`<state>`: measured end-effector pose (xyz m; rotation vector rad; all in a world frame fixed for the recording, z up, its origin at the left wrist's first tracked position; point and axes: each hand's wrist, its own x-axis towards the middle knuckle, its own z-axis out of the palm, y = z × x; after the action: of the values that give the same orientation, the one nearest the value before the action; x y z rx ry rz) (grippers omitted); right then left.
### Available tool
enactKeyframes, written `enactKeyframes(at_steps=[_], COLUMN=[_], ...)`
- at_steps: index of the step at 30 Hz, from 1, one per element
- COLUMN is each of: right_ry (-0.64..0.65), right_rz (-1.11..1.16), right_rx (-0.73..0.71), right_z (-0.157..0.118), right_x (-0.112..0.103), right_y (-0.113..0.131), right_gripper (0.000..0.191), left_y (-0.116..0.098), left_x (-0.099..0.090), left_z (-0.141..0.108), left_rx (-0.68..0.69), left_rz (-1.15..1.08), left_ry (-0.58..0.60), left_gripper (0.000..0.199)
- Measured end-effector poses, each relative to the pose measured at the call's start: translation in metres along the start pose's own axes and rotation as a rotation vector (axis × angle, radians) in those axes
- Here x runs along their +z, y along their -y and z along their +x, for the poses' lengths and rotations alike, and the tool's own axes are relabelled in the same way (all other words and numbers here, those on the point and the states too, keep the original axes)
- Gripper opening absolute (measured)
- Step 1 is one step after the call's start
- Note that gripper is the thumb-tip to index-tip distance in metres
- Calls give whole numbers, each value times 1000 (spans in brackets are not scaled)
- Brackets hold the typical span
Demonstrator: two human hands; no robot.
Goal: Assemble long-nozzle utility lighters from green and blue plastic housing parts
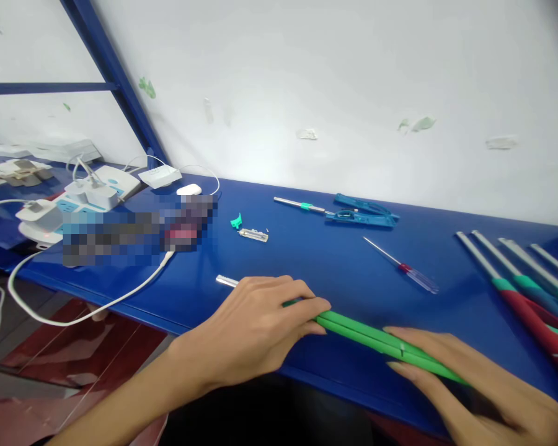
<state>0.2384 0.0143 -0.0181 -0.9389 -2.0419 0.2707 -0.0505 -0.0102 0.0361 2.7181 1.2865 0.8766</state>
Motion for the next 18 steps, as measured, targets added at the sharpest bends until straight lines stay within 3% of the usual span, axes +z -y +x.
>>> enactKeyframes(at_steps=[5, 13, 15, 18], right_ry=[-5, -65, -77, -58], right_rz=[-4, -34, -43, -46], right_rx=[-24, -136, -126, -103], right_z=[-3, -1, -2, -1], right_x=[-1, 2, 2, 2], right_y=[3, 8, 9, 13], right_gripper=[20, 29, 30, 28], left_y=[-5, -6, -4, -1], left_x=[3, 14, 14, 8], left_z=[0, -3, -4, -3], left_rx=[60, 59, 56, 48], left_rz=[11, -5, -3, -1], left_ry=[-139, -250, -242, -139], left_gripper=[14, 11, 13, 14])
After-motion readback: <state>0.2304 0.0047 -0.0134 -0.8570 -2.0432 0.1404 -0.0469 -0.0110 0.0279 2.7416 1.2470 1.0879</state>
